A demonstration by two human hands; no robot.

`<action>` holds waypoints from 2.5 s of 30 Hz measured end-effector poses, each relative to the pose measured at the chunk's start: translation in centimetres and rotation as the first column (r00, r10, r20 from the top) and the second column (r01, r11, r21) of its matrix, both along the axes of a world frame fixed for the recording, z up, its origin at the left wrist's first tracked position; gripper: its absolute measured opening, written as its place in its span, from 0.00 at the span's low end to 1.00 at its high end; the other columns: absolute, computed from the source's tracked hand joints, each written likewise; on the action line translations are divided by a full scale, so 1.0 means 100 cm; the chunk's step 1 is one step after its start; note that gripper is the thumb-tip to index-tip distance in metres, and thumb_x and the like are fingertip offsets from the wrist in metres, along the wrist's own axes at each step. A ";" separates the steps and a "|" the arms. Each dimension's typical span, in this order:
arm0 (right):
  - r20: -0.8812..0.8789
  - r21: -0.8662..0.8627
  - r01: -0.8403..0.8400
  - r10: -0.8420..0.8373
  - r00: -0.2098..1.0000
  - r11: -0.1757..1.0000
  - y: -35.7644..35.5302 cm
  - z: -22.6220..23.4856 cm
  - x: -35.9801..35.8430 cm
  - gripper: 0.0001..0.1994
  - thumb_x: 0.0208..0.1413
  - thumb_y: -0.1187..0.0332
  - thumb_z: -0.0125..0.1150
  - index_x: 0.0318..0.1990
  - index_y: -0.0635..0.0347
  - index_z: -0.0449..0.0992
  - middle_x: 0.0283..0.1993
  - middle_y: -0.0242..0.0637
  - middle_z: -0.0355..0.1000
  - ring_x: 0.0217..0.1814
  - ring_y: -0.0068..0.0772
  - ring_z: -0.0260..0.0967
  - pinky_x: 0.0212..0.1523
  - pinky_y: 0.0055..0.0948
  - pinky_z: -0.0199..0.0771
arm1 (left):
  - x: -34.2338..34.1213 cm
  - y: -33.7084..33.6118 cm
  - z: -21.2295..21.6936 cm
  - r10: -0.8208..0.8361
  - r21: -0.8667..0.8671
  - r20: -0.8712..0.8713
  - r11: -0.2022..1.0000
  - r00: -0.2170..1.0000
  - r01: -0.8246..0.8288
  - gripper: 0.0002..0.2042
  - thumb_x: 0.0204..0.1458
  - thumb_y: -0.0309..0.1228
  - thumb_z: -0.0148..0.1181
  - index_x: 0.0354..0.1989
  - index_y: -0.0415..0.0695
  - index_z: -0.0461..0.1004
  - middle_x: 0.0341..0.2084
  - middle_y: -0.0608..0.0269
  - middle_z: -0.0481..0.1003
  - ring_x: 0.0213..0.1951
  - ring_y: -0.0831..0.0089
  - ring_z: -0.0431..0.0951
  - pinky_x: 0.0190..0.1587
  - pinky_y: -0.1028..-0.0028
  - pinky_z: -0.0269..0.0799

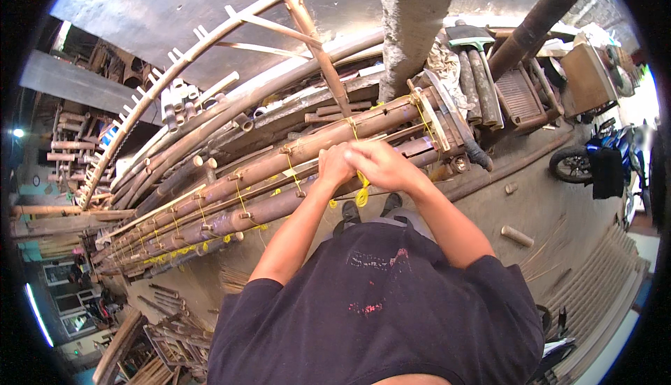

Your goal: The person ties bamboo poles together with yellow string, uses a hammer to secure a wooden frame, and then arranges thin bamboo strips on the floor.

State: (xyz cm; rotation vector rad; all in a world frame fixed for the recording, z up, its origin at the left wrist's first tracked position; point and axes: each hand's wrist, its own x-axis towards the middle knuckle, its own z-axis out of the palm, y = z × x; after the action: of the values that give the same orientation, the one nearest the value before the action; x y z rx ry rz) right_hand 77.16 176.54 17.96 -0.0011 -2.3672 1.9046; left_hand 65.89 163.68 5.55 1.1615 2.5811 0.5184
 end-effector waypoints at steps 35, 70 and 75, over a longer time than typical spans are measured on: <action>-0.165 0.673 0.668 -0.817 0.552 0.316 -0.083 -0.152 0.050 0.13 0.60 0.64 0.62 0.47 0.60 0.74 0.47 0.53 0.68 0.49 0.59 0.69 0.51 0.49 0.72 | -0.065 -0.205 -0.020 -0.087 0.143 0.073 0.987 0.993 0.076 0.20 0.59 0.37 0.59 0.60 0.48 0.73 0.54 0.55 0.76 0.57 0.55 0.73 0.58 0.55 0.59; -0.378 0.671 0.737 -0.818 0.434 0.081 0.037 -0.089 0.110 0.14 0.57 0.64 0.63 0.49 0.56 0.75 0.54 0.42 0.72 0.58 0.50 0.67 0.57 0.47 0.66 | 0.050 -0.021 -0.028 -0.122 0.522 0.083 0.850 0.989 0.061 0.16 0.56 0.35 0.66 0.51 0.44 0.76 0.44 0.55 0.78 0.45 0.54 0.76 0.49 0.59 0.69; -0.378 0.902 0.381 -0.802 0.464 -0.204 0.106 -0.094 0.130 0.25 0.54 0.59 0.68 0.59 0.54 0.71 0.54 0.44 0.72 0.57 0.49 0.69 0.57 0.52 0.68 | 0.046 -0.021 -0.027 -0.198 0.566 0.070 0.815 0.978 0.125 0.10 0.54 0.33 0.67 0.44 0.48 0.79 0.37 0.63 0.80 0.43 0.60 0.77 0.47 0.62 0.68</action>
State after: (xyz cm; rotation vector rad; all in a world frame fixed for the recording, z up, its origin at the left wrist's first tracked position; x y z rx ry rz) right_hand 90.12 187.12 8.55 -1.2782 -2.3979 -0.3226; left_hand 70.48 161.62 2.84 1.4457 2.2464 1.3262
